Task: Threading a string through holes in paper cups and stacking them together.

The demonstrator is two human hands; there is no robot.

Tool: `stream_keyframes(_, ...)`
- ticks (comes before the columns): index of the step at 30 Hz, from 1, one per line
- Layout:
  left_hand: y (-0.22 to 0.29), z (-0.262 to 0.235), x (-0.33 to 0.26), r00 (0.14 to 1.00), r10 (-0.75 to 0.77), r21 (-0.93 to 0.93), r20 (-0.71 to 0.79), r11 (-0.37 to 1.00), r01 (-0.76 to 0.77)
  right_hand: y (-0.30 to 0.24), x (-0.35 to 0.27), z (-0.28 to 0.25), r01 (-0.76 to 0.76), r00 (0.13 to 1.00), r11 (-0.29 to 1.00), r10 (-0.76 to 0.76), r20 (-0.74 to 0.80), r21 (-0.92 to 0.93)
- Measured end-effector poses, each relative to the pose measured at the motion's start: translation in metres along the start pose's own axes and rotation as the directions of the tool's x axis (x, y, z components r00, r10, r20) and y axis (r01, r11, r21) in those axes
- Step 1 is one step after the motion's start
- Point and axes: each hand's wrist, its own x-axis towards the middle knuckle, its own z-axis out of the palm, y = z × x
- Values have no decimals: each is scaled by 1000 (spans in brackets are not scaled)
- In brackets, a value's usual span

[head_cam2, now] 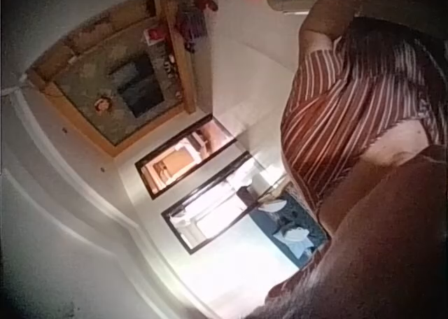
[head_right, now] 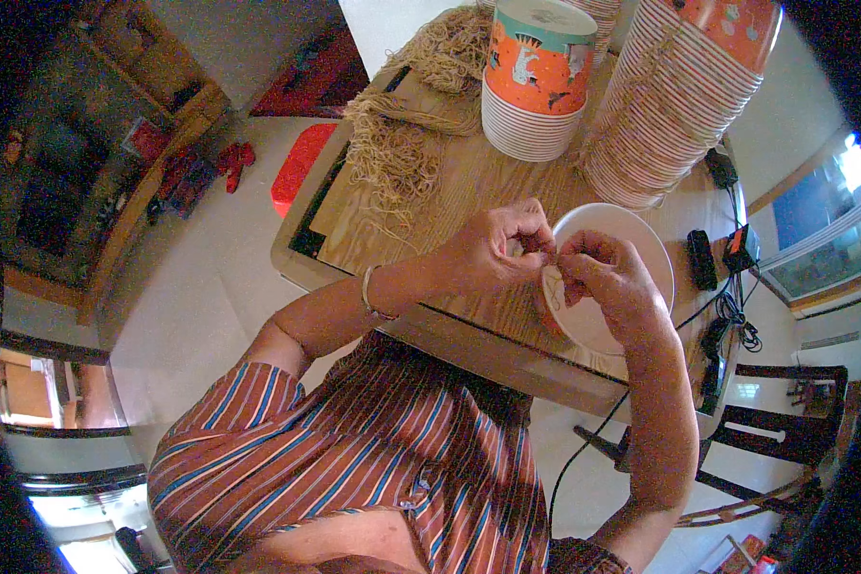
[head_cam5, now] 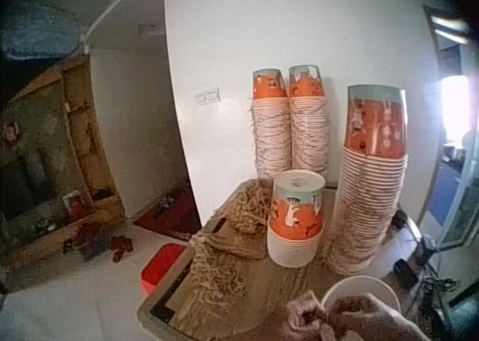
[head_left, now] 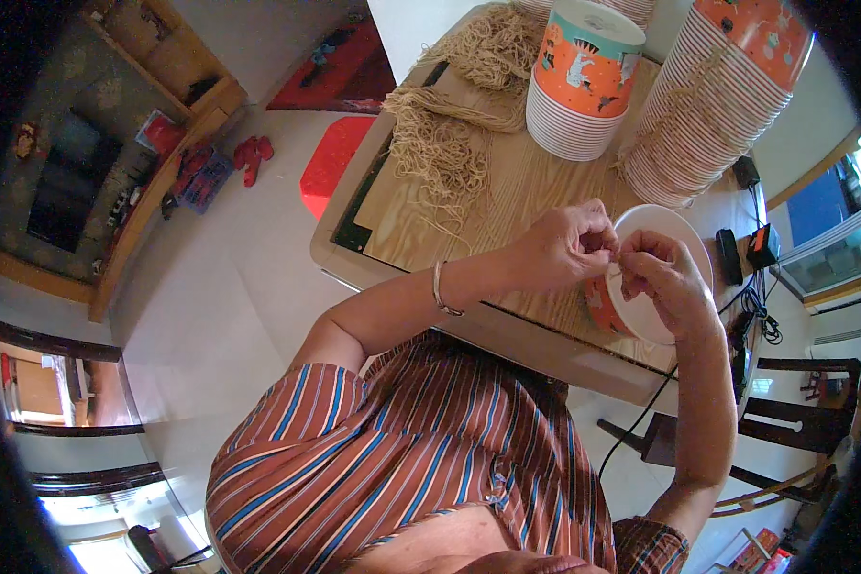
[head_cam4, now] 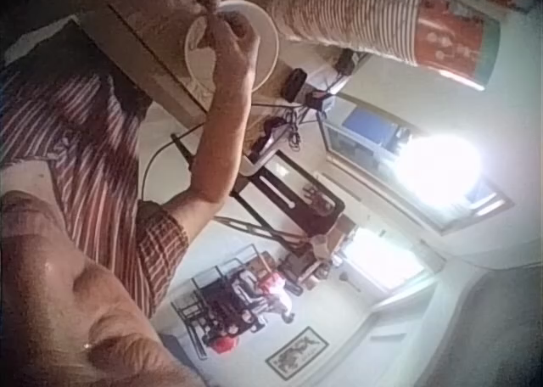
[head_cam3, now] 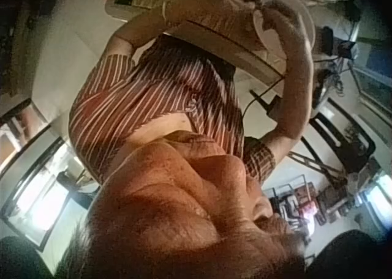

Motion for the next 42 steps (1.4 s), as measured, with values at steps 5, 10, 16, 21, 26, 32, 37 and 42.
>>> stream_keyframes(5,-7,1,-2,990,-143,-219,15,965,143,1,0,3,-61,996,972,43,-83,-227)
stream_keyframes(10,-11,3,-2,976,-206,-254,70,943,217,16,-6,-4,43,996,930,-71,-62,-366)
stream_keyframes(16,-11,4,-3,973,-214,-411,89,882,232,10,-21,18,215,935,824,-329,-133,-524)
stream_keyframes(21,-11,5,-2,969,-238,-393,72,886,247,-1,-26,25,223,923,789,-359,-136,-572)
stream_keyframes(26,-8,4,0,972,-227,-312,60,921,235,-4,-25,27,259,886,694,-447,-121,-672)
stream_keyframes(32,-8,2,2,992,-123,-158,21,980,125,-1,-24,26,242,887,655,-448,-111,-715)
stream_keyframes(37,-12,3,4,997,-81,-94,16,992,82,-5,-24,26,216,889,597,-447,-97,-773)
stream_keyframes(42,-10,0,6,998,-26,-113,57,993,33,-1,-13,12,173,935,680,-342,-100,-713)
